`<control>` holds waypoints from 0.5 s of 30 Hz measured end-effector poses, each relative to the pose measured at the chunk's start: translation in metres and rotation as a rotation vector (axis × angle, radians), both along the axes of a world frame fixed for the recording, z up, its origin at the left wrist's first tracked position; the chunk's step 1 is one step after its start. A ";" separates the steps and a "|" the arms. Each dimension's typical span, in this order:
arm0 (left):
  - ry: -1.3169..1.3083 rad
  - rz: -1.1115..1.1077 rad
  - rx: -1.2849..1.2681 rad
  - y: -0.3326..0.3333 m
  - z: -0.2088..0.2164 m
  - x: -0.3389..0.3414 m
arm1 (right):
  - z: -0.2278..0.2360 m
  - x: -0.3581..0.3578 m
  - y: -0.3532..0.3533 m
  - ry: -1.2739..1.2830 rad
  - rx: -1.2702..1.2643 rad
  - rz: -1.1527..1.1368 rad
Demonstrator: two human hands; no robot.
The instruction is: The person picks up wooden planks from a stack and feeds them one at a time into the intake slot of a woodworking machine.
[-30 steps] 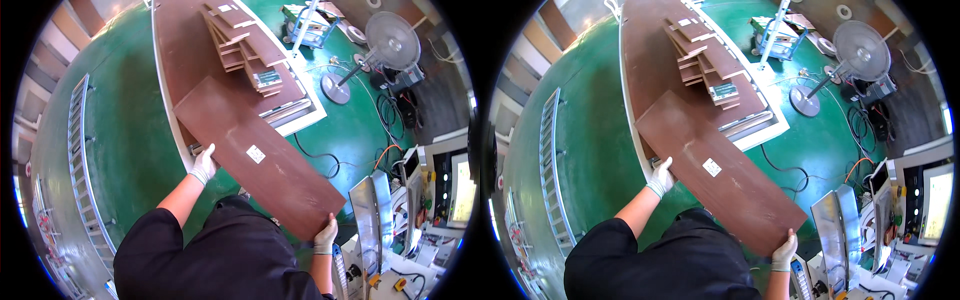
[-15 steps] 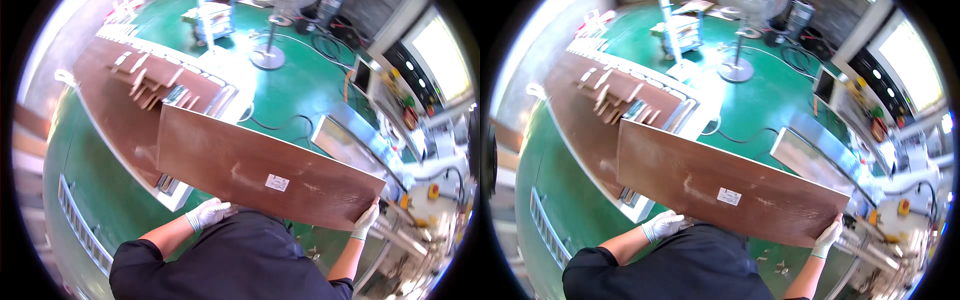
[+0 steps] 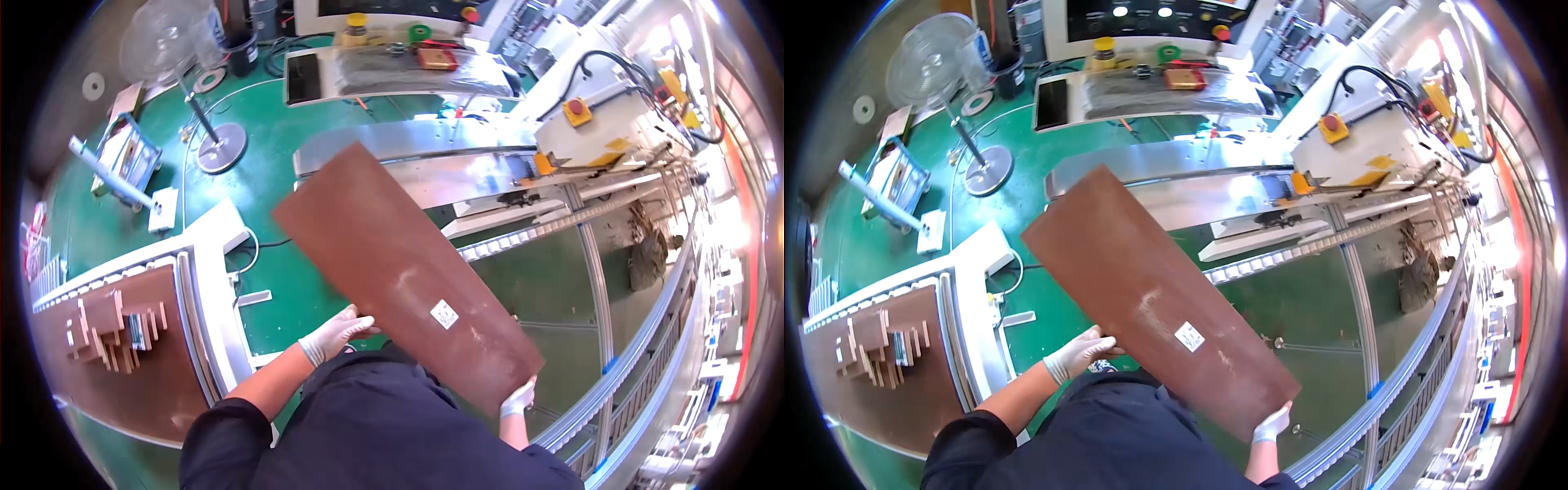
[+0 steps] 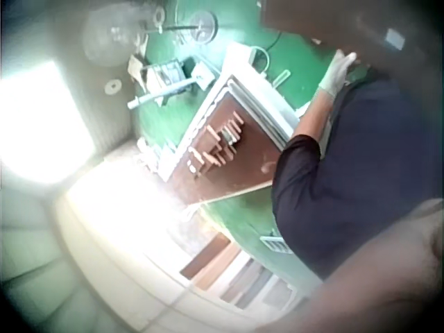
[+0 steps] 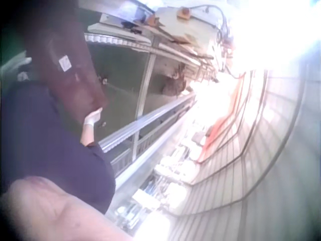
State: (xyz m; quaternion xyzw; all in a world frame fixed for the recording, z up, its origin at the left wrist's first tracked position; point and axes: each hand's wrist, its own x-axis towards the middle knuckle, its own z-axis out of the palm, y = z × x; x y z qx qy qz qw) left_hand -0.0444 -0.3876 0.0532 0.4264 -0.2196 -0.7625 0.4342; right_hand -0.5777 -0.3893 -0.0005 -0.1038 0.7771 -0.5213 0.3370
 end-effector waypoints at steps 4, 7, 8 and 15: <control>0.049 -0.262 -0.023 -0.048 -0.021 -0.032 | -0.009 -0.017 0.096 -0.004 0.096 -0.215; -0.400 -0.541 0.047 -0.078 0.001 -0.049 | -0.038 -0.059 0.154 -0.047 0.067 -0.286; -0.407 -0.580 0.043 -0.091 0.014 -0.047 | -0.038 -0.052 0.164 -0.111 0.014 -0.297; -1.338 -0.273 -0.313 -0.186 0.019 -0.044 | 0.035 -0.056 0.137 -0.250 0.039 -0.090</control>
